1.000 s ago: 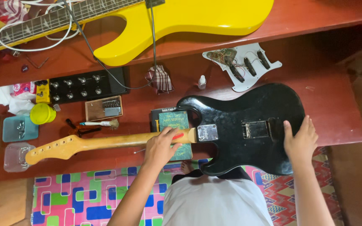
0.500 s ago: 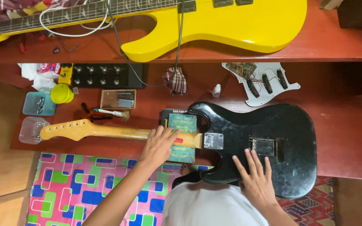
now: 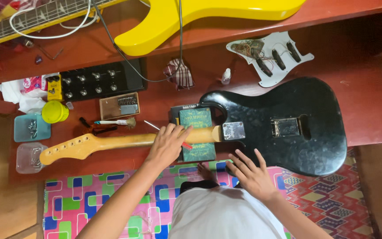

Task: The person attaches a guitar neck to a guitar body using a screwdriver and screws. They align the neck, insert screws, and tighten them to secure the neck to the body.

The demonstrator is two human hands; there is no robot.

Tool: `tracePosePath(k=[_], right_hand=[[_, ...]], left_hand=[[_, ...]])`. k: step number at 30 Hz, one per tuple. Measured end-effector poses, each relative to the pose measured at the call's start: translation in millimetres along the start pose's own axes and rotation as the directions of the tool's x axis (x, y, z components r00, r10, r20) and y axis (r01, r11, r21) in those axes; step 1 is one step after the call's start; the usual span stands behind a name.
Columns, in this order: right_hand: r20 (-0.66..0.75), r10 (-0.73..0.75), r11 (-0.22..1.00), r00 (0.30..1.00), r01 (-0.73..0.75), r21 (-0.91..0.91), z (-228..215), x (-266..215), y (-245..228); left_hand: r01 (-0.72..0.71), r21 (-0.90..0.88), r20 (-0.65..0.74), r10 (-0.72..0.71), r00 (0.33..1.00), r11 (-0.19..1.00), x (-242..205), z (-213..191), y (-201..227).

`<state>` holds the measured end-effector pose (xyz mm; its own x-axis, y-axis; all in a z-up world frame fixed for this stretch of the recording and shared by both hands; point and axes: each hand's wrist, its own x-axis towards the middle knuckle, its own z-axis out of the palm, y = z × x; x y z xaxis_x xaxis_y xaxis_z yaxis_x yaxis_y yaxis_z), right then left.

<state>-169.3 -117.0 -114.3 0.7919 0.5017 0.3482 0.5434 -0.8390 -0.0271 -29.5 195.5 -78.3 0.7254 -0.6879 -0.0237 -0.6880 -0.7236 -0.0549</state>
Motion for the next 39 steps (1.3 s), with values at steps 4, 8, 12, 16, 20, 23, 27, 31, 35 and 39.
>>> tracePosePath(k=[4, 8, 12, 16, 20, 23, 27, 31, 35, 39], right_hand=[[-0.031, 0.034, 0.999, 0.999, -0.035, -0.007, 11, 5, -8], [-0.061, 0.079, 0.997, 0.995, -0.079, 0.005, 23, 0, -12], [-0.087, 0.133, 0.991, 0.987, -0.130, 0.042, 27, -7, -15], [-0.052, 0.107, 0.994, 0.993, -0.106, 0.010, 13, -2, -17], [-0.080, 0.097, 0.995, 0.992, -0.097, 0.005, 17, 0, -15], [-0.069, 0.111, 0.994, 0.991, -0.110, 0.017, 19, -1, -14], [-0.034, 0.133, 0.990, 0.990, -0.131, 0.057, 12, 2, -16], [0.029, 0.154, 0.984, 0.988, -0.156, 0.084, 3, 5, -18], [0.039, 0.152, 0.983, 0.988, -0.155, 0.095, -5, 12, -16], [0.195, -0.033, 0.959, 0.980, -0.024, 0.283, -29, 31, 7]], left_hand=[[0.102, 0.106, -0.041, -0.099, 0.994, 0.989, -12, 8, -18], [0.103, 0.074, 0.001, -0.104, 0.995, 0.992, -20, 23, -24], [-0.006, -0.066, -0.304, -0.015, 0.952, 0.998, -26, 59, -38], [0.013, -0.045, -0.188, -0.021, 0.982, 0.999, -25, 39, -33], [0.021, -0.058, -0.230, -0.033, 0.973, 0.998, -23, 35, -32], [0.039, -0.093, -0.214, -0.059, 0.975, 0.995, -21, 29, -29], [0.056, -0.212, -0.092, -0.077, 0.993, 0.976, -19, 0, -19], [0.060, -0.325, -0.052, -0.081, 0.995, 0.944, -15, -19, -8], [0.097, -0.327, -0.084, -0.131, 0.988, 0.940, 1, -4, 0], [0.127, -0.359, -0.144, -0.189, 0.971, 0.925, 27, -5, 17]])
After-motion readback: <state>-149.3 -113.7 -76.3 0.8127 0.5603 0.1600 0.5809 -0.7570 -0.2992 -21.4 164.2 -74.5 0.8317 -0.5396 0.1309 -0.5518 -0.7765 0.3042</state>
